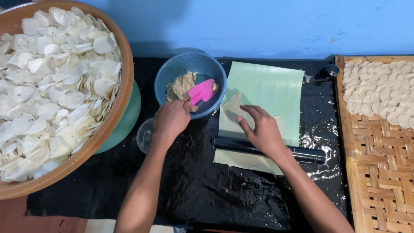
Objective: The person is using a rolling pin and a spatula to prepare dough on a green surface.
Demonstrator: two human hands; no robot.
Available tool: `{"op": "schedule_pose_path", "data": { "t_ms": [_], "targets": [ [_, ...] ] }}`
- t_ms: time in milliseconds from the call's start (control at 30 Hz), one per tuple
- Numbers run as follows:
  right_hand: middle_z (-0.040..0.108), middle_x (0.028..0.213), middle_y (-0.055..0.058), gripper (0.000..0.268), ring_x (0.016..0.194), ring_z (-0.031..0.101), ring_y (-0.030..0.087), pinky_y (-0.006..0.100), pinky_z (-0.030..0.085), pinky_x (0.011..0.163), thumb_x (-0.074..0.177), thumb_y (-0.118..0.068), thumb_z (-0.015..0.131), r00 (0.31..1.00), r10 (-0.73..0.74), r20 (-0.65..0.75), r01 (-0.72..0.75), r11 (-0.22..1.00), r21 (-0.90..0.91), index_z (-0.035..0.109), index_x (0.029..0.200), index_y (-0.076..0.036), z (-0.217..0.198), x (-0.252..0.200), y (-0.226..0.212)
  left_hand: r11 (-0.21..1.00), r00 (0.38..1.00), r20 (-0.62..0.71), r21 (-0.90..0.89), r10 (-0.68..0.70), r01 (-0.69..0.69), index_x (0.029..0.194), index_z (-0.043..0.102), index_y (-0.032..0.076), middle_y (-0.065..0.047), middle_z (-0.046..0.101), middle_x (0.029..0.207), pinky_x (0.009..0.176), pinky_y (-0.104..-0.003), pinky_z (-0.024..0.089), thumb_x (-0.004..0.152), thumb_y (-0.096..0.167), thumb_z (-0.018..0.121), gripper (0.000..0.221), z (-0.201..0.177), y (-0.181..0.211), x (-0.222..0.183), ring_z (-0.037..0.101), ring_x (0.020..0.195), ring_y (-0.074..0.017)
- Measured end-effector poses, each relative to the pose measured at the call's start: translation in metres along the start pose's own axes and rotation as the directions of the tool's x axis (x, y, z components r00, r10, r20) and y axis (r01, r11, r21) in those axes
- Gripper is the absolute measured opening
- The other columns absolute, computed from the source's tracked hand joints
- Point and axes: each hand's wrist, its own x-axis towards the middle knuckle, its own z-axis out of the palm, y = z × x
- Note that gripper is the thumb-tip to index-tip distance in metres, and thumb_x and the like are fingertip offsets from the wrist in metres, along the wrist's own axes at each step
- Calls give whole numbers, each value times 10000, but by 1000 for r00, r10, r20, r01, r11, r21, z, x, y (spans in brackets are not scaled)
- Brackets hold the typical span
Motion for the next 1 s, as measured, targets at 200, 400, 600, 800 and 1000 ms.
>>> {"op": "schedule_pose_path", "data": {
  "t_ms": [200, 400, 600, 800, 1000],
  "targets": [
    [711, 1151, 214, 385, 933, 741, 344, 421, 603, 763, 983, -204, 700, 971, -107, -214, 134, 984, 118, 663, 1309, -2, 22, 52, 4, 992, 999, -40, -125, 20, -24, 940, 735, 40, -237, 715, 858, 757, -575, 521, 1011, 321, 530, 355, 2, -13, -7, 673, 832, -471],
    [720, 1027, 201, 301, 755, 721, 344, 418, 594, 707, 944, -177, 733, 966, -111, -234, 142, 982, 122, 752, 1223, -66, 34, 84, -8, 982, 991, -81, -145, 107, -118, 912, 722, 28, -243, 691, 817, 701, -577, 506, 1001, 317, 583, 332, -8, -9, -25, 663, 831, -468],
    [739, 989, 165, 230, 804, 761, 281, 365, 618, 730, 961, -98, 738, 954, 19, -299, 43, 979, 200, 747, 1181, -31, -4, 57, 12, 983, 956, -232, 76, 179, -166, 1092, 725, 16, -244, 715, 966, 773, -561, 527, 1012, 184, 604, 221, -8, -3, -38, 670, 875, -468],
    [762, 1094, 80, 291, 998, 771, 157, 294, 630, 852, 957, -80, 770, 943, 246, -225, -176, 941, 291, 693, 1230, -12, -64, -28, 63, 871, 825, -395, 441, 405, -216, 1241, 700, 16, -188, 655, 1115, 846, -449, 499, 936, 192, 655, 356, 7, 45, -55, 636, 1014, -336],
    [711, 1177, 65, 289, 1046, 715, 141, 292, 630, 890, 943, -83, 769, 885, 423, -193, -343, 874, 343, 732, 1225, -30, -84, -102, 77, 611, 609, -80, 4, 789, -791, 1227, 663, 26, -136, 629, 1154, 961, -435, 481, 854, 286, 762, 465, 86, 99, -83, 602, 1098, -300]
  ]
}}
